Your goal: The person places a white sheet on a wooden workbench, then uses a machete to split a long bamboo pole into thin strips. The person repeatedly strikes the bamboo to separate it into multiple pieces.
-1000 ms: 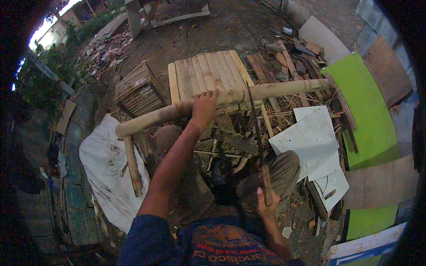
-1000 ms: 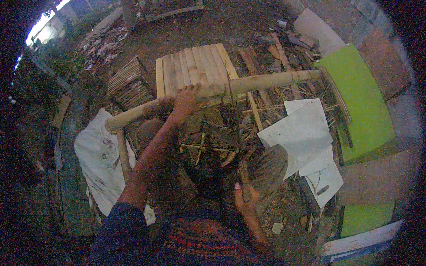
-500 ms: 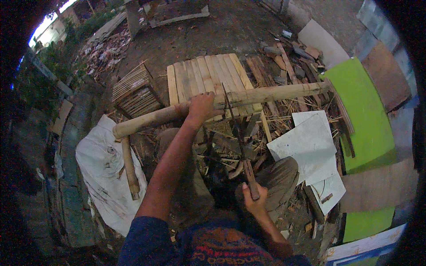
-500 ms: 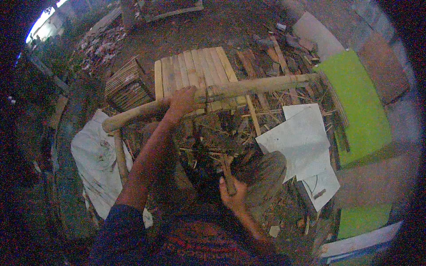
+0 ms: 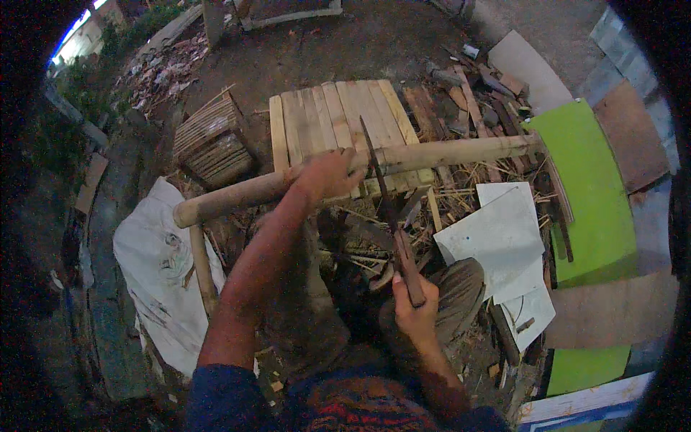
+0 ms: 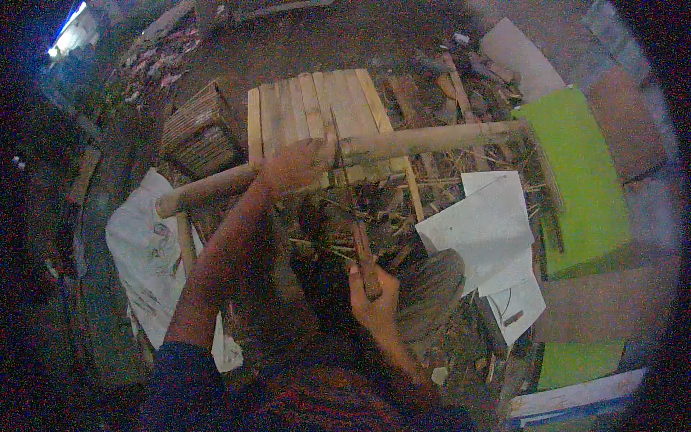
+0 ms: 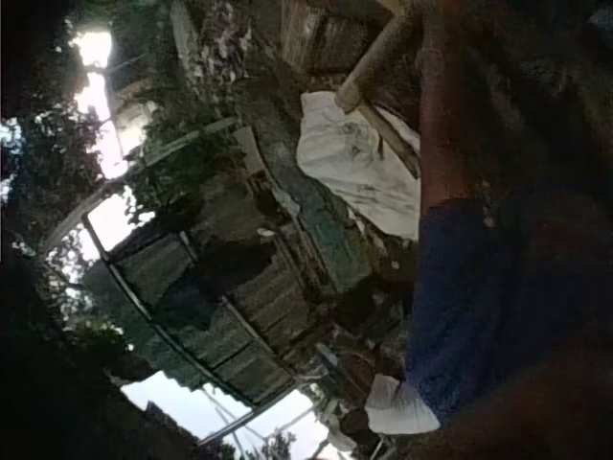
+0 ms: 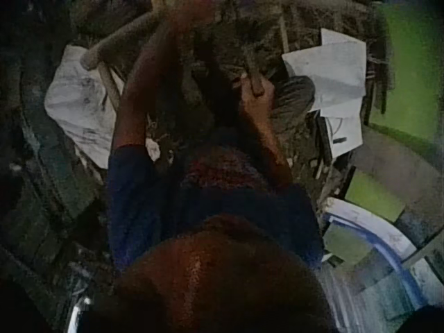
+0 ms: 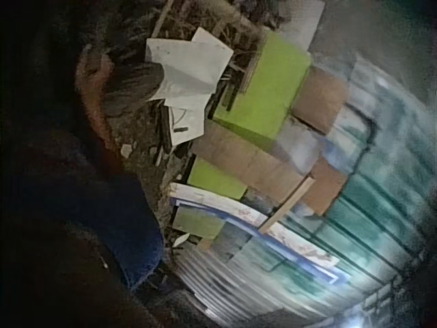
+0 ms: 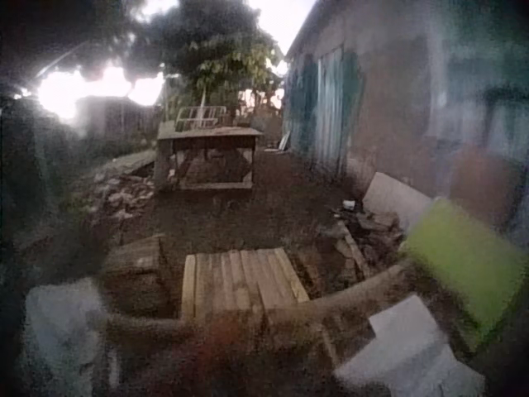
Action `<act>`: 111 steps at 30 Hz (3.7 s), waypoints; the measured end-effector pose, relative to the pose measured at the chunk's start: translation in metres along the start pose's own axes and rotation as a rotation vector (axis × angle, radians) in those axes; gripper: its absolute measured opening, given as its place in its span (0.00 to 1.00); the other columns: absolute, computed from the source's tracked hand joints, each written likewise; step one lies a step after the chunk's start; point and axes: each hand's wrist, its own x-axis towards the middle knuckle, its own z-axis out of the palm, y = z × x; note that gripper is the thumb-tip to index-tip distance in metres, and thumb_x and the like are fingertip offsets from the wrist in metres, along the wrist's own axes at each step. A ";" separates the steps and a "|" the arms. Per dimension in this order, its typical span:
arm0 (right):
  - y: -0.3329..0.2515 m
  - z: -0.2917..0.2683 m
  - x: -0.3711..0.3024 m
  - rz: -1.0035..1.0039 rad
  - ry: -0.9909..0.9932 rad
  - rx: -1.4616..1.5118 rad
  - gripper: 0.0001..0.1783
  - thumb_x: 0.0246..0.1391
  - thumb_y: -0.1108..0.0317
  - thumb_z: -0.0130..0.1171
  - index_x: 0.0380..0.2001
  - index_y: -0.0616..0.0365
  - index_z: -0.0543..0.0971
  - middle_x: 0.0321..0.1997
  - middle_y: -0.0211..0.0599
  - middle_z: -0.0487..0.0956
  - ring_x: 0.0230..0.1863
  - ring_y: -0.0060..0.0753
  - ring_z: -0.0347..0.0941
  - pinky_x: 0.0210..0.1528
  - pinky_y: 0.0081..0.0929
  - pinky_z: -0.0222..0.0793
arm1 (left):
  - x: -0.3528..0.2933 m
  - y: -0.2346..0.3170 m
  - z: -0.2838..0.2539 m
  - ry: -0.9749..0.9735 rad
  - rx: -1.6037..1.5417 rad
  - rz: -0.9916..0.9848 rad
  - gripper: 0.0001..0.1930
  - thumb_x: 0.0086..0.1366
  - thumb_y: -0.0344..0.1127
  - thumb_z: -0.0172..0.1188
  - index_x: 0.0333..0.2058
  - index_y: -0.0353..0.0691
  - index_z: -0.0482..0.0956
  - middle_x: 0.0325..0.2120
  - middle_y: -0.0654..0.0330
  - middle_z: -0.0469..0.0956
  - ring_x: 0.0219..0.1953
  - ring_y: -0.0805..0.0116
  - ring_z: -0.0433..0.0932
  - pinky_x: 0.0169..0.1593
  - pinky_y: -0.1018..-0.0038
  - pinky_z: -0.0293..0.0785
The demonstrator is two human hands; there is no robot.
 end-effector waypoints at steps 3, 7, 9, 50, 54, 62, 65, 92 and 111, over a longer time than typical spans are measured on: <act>-0.002 0.002 0.001 0.039 0.012 0.003 0.14 0.60 0.68 0.60 0.21 0.58 0.72 0.17 0.18 0.65 0.20 0.12 0.58 0.22 0.21 0.52 | 0.013 0.006 0.008 -0.108 0.007 -0.194 0.29 0.67 0.57 0.46 0.42 0.33 0.80 0.32 0.44 0.82 0.37 0.43 0.81 0.44 0.51 0.77; -0.005 0.003 -0.001 0.055 0.016 0.000 0.13 0.59 0.67 0.61 0.22 0.58 0.73 0.17 0.19 0.66 0.20 0.12 0.59 0.21 0.22 0.53 | 0.016 0.020 0.021 0.104 0.030 -0.448 0.27 0.66 0.53 0.46 0.28 0.35 0.85 0.27 0.43 0.82 0.32 0.42 0.82 0.41 0.51 0.78; -0.015 0.000 -0.009 0.116 -0.023 -0.046 0.12 0.59 0.67 0.61 0.23 0.59 0.74 0.17 0.20 0.67 0.20 0.13 0.60 0.21 0.22 0.54 | 0.012 0.007 0.033 0.169 0.070 -0.400 0.26 0.65 0.52 0.46 0.26 0.36 0.85 0.26 0.44 0.82 0.31 0.42 0.82 0.41 0.53 0.78; 0.006 -0.028 -0.025 -0.179 -0.001 -0.144 0.04 0.56 0.71 0.62 0.31 0.60 0.79 0.17 0.37 0.75 0.16 0.32 0.68 0.21 0.33 0.63 | 0.018 0.037 0.000 0.087 0.042 -0.543 0.26 0.64 0.51 0.46 0.31 0.34 0.85 0.29 0.44 0.83 0.35 0.47 0.83 0.47 0.55 0.76; 0.006 0.043 0.125 -0.166 0.079 -0.060 0.18 0.56 0.59 0.60 0.21 0.62 0.76 0.18 0.41 0.75 0.18 0.44 0.71 0.26 0.43 0.65 | 0.016 0.051 0.008 0.082 0.037 -0.520 0.26 0.65 0.51 0.45 0.31 0.34 0.85 0.29 0.45 0.83 0.34 0.46 0.83 0.45 0.54 0.77; -0.014 -0.032 -0.031 -0.035 -0.050 -0.146 0.08 0.58 0.71 0.60 0.36 0.66 0.81 0.20 0.26 0.72 0.23 0.16 0.66 0.26 0.23 0.61 | 0.013 0.044 -0.007 -0.028 0.021 -0.589 0.27 0.64 0.54 0.46 0.32 0.36 0.86 0.31 0.45 0.83 0.34 0.44 0.82 0.46 0.53 0.76; -0.015 -0.035 -0.044 0.031 0.018 -0.020 0.10 0.59 0.70 0.58 0.38 0.67 0.81 0.20 0.27 0.73 0.23 0.18 0.66 0.26 0.23 0.61 | 0.017 0.039 -0.009 0.034 0.048 -0.582 0.27 0.64 0.54 0.46 0.33 0.36 0.85 0.32 0.45 0.83 0.36 0.43 0.82 0.46 0.52 0.76; 0.006 0.000 0.005 -0.077 -0.058 -0.068 0.11 0.57 0.68 0.61 0.24 0.64 0.76 0.19 0.27 0.70 0.22 0.20 0.65 0.25 0.27 0.61 | 0.018 0.033 -0.017 0.015 -0.038 -0.626 0.25 0.63 0.51 0.46 0.31 0.36 0.86 0.28 0.44 0.83 0.35 0.43 0.83 0.46 0.51 0.76; -0.018 -0.053 -0.078 0.173 -0.019 -0.132 0.10 0.58 0.67 0.61 0.32 0.66 0.79 0.22 0.27 0.74 0.25 0.19 0.67 0.27 0.26 0.63 | 0.016 0.041 -0.009 0.031 0.005 -0.583 0.26 0.64 0.54 0.47 0.29 0.38 0.86 0.28 0.48 0.83 0.32 0.46 0.83 0.41 0.51 0.78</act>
